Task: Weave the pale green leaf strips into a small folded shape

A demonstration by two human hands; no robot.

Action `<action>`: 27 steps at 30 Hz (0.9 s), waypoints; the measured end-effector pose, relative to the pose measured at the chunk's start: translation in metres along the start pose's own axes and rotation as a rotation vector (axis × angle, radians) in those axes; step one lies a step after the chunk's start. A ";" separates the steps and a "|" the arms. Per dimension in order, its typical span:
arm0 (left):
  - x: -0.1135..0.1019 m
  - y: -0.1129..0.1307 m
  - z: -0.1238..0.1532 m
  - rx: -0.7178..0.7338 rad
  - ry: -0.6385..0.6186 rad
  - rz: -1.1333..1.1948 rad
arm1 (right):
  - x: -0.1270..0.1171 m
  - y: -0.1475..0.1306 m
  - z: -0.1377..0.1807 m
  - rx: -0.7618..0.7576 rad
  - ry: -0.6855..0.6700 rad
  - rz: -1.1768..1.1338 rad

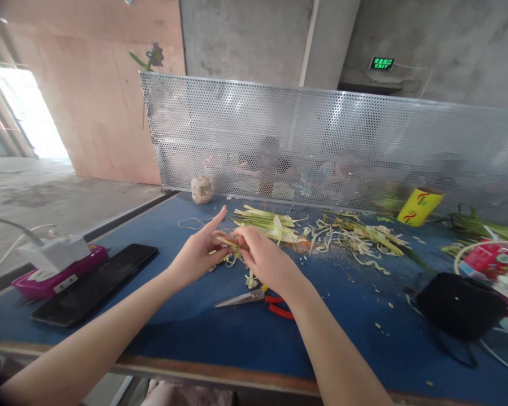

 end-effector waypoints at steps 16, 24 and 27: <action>-0.001 -0.010 -0.001 -0.244 0.165 0.591 | 0.021 0.045 -0.004 0.441 -0.024 -0.413; -0.008 -0.003 -0.002 -0.147 0.214 0.493 | 0.018 0.036 -0.008 0.367 0.060 -0.483; -0.009 -0.003 -0.001 -0.141 0.215 0.465 | 0.027 0.025 -0.008 0.329 -0.036 -0.650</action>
Point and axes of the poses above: each hand's wrist, its own z-axis away from the middle knuckle, its own x-axis out of the palm, y = z × x, the point moved 8 cm from there along -z, towards the middle knuckle, and after that the axes turned 9 degrees about x, right-handed, at the moved point
